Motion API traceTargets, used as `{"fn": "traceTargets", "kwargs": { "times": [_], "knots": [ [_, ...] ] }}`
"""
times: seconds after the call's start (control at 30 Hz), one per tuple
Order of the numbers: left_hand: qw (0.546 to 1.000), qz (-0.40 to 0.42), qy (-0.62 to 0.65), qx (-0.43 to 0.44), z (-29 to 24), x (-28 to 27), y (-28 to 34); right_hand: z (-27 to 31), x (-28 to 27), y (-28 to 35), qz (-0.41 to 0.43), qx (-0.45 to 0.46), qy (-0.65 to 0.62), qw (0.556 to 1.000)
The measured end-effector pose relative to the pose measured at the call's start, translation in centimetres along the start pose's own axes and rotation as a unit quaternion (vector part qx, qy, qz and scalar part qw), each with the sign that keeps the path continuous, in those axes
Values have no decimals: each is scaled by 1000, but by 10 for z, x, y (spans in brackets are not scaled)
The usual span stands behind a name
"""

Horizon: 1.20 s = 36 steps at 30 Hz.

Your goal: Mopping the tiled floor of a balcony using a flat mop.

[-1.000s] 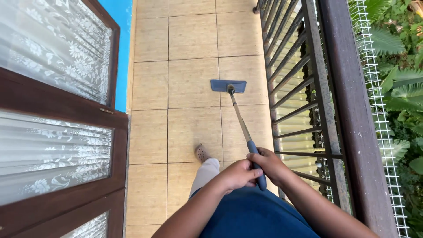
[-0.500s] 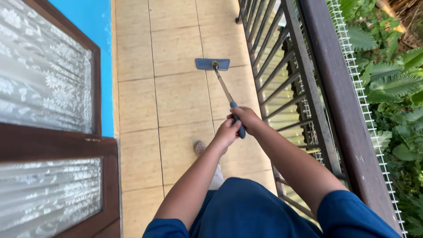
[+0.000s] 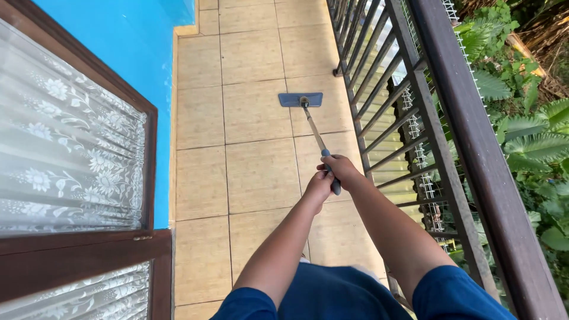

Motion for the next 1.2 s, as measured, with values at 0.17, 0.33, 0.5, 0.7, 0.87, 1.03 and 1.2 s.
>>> {"fn": "traceTargets", "kwargs": {
  "times": [0.17,0.33,0.5,0.7,0.87,1.03,1.2],
  "knots": [
    [999,32,14,-38,-33,-7,21,42,4,41,14,-13,-10,1000],
    [995,75,23,-65,-59,-18,59,55,-4,66,34,4,-33,999],
    [990,125,34,-52,-112,-1,66,70,-19,50,33,24,-67,997],
    [990,82,11,-116,-75,47,-43,94,-25,-42,6,65,-59,996],
    [988,100,84,-87,-98,88,-147,130,-20,-151,70,8,-42,997],
    [998,31,-58,-16,-114,111,-235,163,-12,-233,64,-8,-13,998],
    [987,-31,-152,-31,-133,123,-263,147,-2,-322,68,-5,37,997]
  ]
}}
Point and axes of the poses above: each hand's wrist, its own y-axis away from the middle knuckle, its own x-axis out of the palm, z = x × y, the point moved 9 cm from there along -y, towards the middle knuckle, and after that the axes turned 14 degrees about -z, right-handed, at the moved point
